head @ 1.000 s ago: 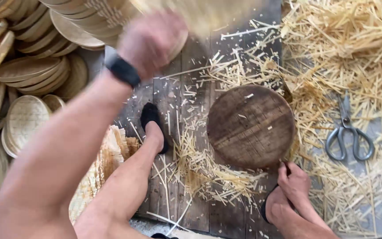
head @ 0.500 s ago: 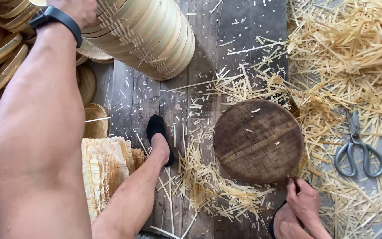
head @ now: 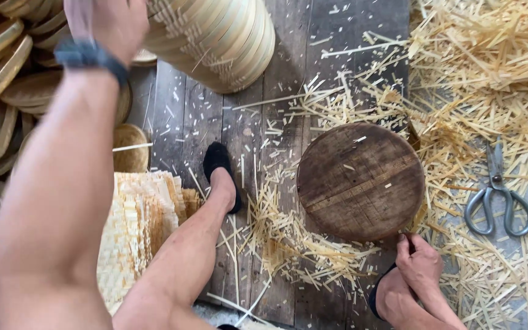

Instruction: Making bamboo steamer baskets by fitting woven bottoms into circular frames and trimming excess bamboo with scissors.

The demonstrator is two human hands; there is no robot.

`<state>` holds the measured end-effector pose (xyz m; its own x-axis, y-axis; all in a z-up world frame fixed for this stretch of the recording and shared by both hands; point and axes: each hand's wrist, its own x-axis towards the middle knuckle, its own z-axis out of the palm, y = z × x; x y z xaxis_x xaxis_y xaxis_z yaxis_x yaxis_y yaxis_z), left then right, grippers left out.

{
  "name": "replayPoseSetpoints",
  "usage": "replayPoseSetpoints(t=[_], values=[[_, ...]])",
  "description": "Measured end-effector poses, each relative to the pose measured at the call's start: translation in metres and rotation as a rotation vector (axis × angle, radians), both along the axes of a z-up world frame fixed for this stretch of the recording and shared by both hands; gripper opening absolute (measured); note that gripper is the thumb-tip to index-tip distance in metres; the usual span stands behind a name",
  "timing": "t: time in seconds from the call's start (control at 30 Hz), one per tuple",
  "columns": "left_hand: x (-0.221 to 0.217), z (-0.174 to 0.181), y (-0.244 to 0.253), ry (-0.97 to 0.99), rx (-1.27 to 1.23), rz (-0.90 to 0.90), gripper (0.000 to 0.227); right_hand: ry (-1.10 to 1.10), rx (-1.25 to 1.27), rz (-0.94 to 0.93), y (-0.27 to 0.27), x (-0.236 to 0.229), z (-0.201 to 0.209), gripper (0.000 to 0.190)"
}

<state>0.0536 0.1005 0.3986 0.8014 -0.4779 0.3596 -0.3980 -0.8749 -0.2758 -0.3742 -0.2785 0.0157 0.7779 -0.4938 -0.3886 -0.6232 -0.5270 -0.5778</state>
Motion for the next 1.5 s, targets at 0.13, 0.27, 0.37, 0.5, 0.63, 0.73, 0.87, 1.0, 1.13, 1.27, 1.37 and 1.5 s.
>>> replayPoseSetpoints(t=[0.13,0.27,0.37,0.5,0.63,0.73,0.87,1.0,1.13,1.27,1.37,1.5], values=[[-0.080,-0.075,0.096,0.182,-0.027,0.222,0.085,-0.099,-0.022,0.012,-0.002,-0.002,-0.004,0.025],[-0.218,-0.116,0.156,0.823,0.207,1.377,0.155,-0.098,-0.033,0.035,-0.004,-0.003,-0.008,0.025],[-0.300,-0.227,0.320,0.633,0.175,1.308,0.147,-0.115,0.019,0.041,-0.004,-0.001,-0.007,0.026],[-0.346,-0.221,0.339,0.849,-0.228,1.325,0.092,-0.104,-0.076,0.154,-0.007,-0.011,-0.022,0.024],[-0.346,-0.232,0.356,0.480,0.026,0.917,0.127,-0.161,-0.057,0.093,-0.004,-0.008,-0.016,0.026],[-0.333,-0.213,0.319,0.607,-0.123,1.033,0.104,-0.177,-0.031,0.079,-0.005,-0.010,-0.017,0.025],[-0.324,-0.186,0.268,0.649,-0.097,1.094,0.064,-0.214,0.027,0.079,-0.007,-0.009,-0.018,0.025],[-0.326,-0.197,0.279,0.535,0.026,0.989,0.039,-0.217,0.041,0.091,-0.010,-0.012,-0.021,0.026],[-0.298,-0.154,0.270,0.317,0.003,0.926,0.021,-0.225,0.051,0.079,-0.012,-0.016,-0.026,0.027],[-0.253,-0.117,0.232,0.125,-0.062,0.750,0.018,-0.149,0.003,0.100,-0.010,-0.013,-0.022,0.029],[-0.237,-0.127,0.177,0.330,-0.469,0.786,0.061,-0.170,0.034,0.083,-0.004,-0.008,-0.007,0.027],[-0.252,-0.189,0.190,0.559,-0.161,1.017,0.128,-0.171,0.051,0.048,-0.008,-0.009,-0.010,0.027]])
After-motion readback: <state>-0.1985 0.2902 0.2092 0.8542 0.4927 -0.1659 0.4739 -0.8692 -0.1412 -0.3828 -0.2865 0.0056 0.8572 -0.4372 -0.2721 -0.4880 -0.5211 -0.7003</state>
